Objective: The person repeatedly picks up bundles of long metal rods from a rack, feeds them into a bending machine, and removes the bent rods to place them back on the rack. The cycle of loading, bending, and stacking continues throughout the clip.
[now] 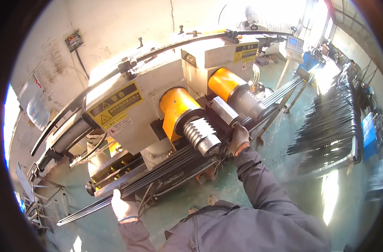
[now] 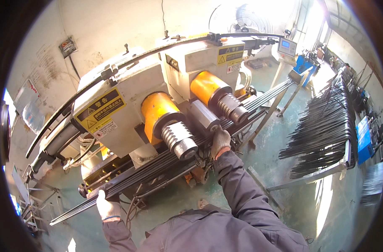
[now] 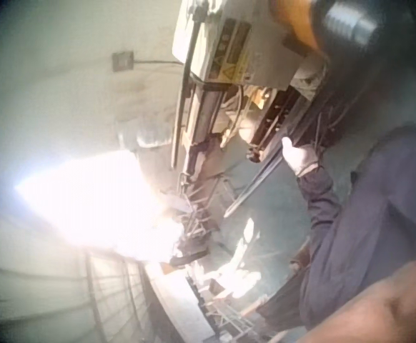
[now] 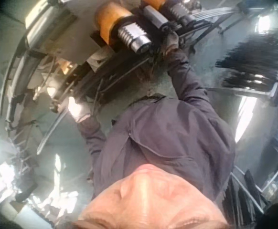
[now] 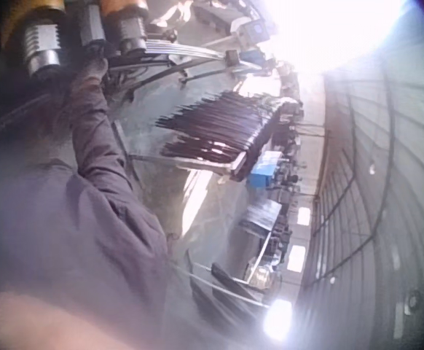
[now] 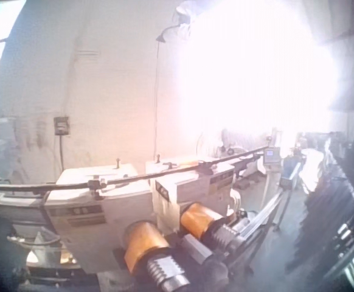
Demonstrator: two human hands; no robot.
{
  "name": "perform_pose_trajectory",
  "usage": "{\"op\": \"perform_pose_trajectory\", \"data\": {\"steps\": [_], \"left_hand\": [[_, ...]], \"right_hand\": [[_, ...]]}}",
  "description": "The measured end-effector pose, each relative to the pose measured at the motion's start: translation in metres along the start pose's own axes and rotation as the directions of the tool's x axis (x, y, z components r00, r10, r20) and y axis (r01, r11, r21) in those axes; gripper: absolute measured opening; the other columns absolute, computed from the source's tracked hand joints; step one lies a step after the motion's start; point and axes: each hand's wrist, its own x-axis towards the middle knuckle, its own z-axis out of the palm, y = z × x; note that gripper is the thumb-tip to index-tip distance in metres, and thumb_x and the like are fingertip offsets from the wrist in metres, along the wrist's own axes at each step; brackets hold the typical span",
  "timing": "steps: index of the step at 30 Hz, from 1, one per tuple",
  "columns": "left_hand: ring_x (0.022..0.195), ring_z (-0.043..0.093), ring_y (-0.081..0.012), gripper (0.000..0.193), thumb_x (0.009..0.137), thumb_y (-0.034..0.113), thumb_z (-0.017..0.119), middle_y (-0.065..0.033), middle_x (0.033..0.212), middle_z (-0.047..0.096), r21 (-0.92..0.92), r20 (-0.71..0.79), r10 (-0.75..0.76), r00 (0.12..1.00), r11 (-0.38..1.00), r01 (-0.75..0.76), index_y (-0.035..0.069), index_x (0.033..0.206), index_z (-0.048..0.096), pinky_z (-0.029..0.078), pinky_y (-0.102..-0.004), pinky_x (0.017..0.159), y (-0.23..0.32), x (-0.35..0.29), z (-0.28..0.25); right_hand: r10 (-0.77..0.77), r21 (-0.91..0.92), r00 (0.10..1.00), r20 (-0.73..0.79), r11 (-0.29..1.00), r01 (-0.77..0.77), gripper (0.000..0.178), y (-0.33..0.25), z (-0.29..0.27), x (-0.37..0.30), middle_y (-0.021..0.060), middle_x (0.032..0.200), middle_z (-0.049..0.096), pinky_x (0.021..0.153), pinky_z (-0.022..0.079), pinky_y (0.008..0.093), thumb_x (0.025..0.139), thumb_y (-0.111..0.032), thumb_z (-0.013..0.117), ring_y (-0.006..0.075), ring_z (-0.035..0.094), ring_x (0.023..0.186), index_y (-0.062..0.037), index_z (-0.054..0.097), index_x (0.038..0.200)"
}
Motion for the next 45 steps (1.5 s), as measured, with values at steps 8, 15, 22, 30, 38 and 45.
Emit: {"op": "perform_pose_trajectory", "data": {"steps": [8, 15, 22, 30, 38, 45], "left_hand": [[0.132, 0.067, -0.0328, 0.037, 0.117, 0.024, 0.058, -0.0159, 0.135, 0.072, 0.014, 0.031, 0.110, 0.993, 0.994, -0.111, -0.003, 0.142, 0.064, 0.050, -0.0540, 0.124, 0.049, 0.029, -0.036], [0.133, 0.068, -0.0358, 0.041, 0.117, 0.028, 0.061, -0.0188, 0.140, 0.072, 0.146, 0.160, 0.071, 0.985, 0.985, -0.094, -0.005, 0.141, 0.068, 0.053, -0.0532, 0.123, -0.022, 0.002, 0.017], [0.132, 0.070, -0.0348, 0.039, 0.119, 0.026, 0.057, -0.0216, 0.139, 0.073, 0.042, 0.029, 0.129, 0.991, 0.991, -0.130, -0.003, 0.141, 0.070, 0.054, -0.0588, 0.119, -0.030, 0.005, 0.023], [0.115, 0.075, -0.0286, 0.034, 0.118, 0.013, 0.050, -0.0168, 0.129, 0.077, 0.836, 0.311, 0.413, 0.856, 0.310, -0.453, -0.005, 0.137, 0.070, 0.061, -0.0395, 0.102, -0.012, -0.005, 0.006], [0.129, 0.071, -0.0329, 0.041, 0.116, 0.032, 0.067, -0.0178, 0.133, 0.078, 0.539, 0.019, 0.169, 0.985, 0.829, -0.152, -0.003, 0.137, 0.073, 0.053, -0.0498, 0.119, -0.082, -0.031, 0.042], [0.138, 0.065, -0.0376, 0.040, 0.117, 0.024, 0.063, -0.0206, 0.143, 0.073, -0.324, 0.066, -0.052, 0.996, 0.943, 0.071, -0.004, 0.144, 0.066, 0.049, -0.0557, 0.125, -0.024, -0.028, 0.018]], "right_hand": [[-0.252, -0.581, 0.942, 0.223, 0.741, 0.336, 0.025, 0.014, 0.007, 0.004, 0.0079, 0.088, 0.077, 0.069, 0.054, 0.0396, 0.105, -0.029, 0.070, 0.0251, 0.074, 0.079, -0.0072, 0.081, 0.102], [0.373, 0.499, 0.928, -0.012, 0.806, -0.318, 0.066, -0.010, 0.012, -0.010, -0.0019, 0.069, 0.051, 0.054, 0.038, 0.0358, 0.115, -0.065, 0.056, 0.0120, 0.047, 0.057, -0.0048, 0.073, 0.093], [0.302, 0.436, 0.940, -0.159, 0.875, -0.208, 0.065, 0.000, -0.017, -0.065, 0.0027, 0.091, 0.071, 0.082, 0.052, 0.0365, 0.118, -0.057, 0.059, 0.0141, 0.059, 0.085, 0.0055, 0.078, 0.118], [0.247, 0.230, 0.969, -0.008, 0.944, -0.239, 0.049, 0.084, -0.085, -0.112, 0.0031, 0.097, 0.076, 0.083, 0.053, 0.0350, 0.117, -0.050, 0.065, 0.0155, 0.067, 0.090, -0.0039, 0.081, 0.113], [0.464, 0.280, 0.868, 0.177, 0.822, -0.496, 0.044, 0.122, -0.046, -0.101, 0.0011, 0.099, 0.079, 0.075, 0.051, 0.0281, 0.114, -0.051, 0.070, 0.0117, 0.070, 0.085, -0.0076, 0.078, 0.118], [0.273, 0.086, 0.899, 0.342, 0.944, -0.319, 0.041, 0.149, -0.028, -0.130, 0.0042, 0.094, 0.076, 0.066, 0.053, 0.0330, 0.111, -0.041, 0.073, 0.0165, 0.069, 0.077, 0.0000, 0.077, 0.110]]}}
